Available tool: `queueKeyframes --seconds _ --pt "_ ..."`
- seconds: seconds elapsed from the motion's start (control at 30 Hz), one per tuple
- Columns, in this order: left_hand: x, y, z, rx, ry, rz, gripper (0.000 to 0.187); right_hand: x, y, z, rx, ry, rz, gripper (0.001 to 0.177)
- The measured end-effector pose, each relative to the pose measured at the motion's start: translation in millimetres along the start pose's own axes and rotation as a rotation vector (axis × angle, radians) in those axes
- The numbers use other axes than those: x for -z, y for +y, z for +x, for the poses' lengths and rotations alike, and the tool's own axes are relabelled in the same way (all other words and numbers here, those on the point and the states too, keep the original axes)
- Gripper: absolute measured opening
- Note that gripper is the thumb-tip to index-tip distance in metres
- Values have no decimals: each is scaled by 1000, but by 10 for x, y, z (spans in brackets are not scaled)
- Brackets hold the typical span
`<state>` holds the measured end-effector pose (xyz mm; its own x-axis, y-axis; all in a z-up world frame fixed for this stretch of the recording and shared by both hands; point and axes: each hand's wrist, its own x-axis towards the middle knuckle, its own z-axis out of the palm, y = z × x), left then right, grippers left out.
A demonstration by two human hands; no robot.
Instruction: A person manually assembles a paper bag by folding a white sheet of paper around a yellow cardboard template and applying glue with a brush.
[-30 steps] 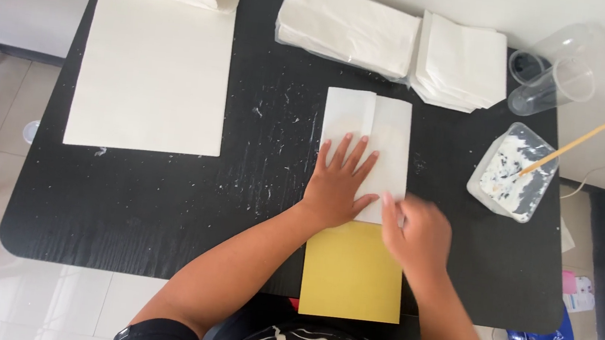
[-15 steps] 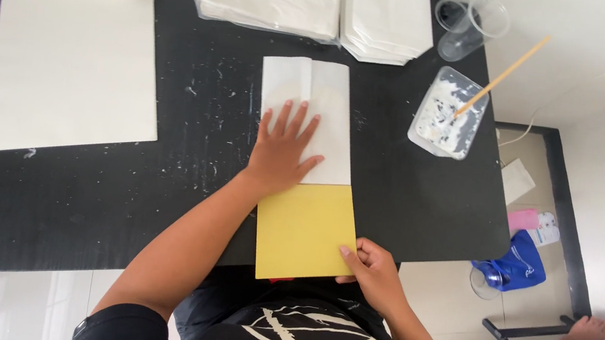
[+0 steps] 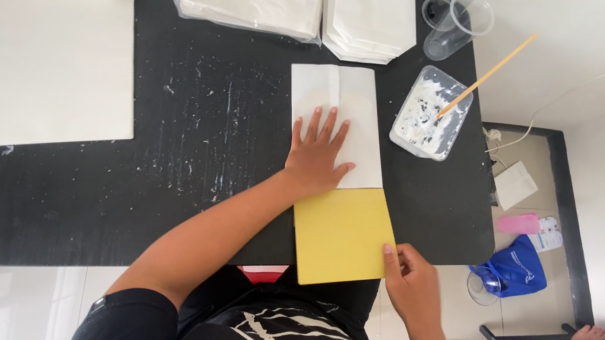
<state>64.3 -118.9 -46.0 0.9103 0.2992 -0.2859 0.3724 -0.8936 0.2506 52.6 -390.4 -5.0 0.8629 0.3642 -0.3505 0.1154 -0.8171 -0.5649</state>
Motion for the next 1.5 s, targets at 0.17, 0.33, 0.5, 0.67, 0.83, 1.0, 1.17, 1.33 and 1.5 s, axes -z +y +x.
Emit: queueKeyframes --seconds 0.17,0.33,0.5,0.67,0.83,1.0,1.17,1.33,1.5 --pt "-87 33 7 -23 163 64 80 19 11 448 366 316 -218 18" --pt "-59 -13 -23 -112 131 57 77 -107 -506 878 788 252 -86 27" --pt "-132 -74 23 -126 185 59 77 -540 -460 1285 782 149 -205 51" --pt "-68 -146 -8 -55 221 -77 75 -542 -426 1315 745 135 -294 51" --pt "30 -230 -41 2 283 -159 73 -551 -438 1298 710 112 -331 46" --pt "90 -281 -43 -104 295 -155 59 -598 -384 1352 701 112 -386 43" --pt "152 -217 -77 43 274 -276 94 -639 -289 1396 709 119 -395 39" --pt "225 -425 -21 97 262 -294 99 -623 -314 1395 716 110 -362 42" --pt "209 -564 21 -39 496 -117 82 -613 -323 1391 718 103 -352 41"
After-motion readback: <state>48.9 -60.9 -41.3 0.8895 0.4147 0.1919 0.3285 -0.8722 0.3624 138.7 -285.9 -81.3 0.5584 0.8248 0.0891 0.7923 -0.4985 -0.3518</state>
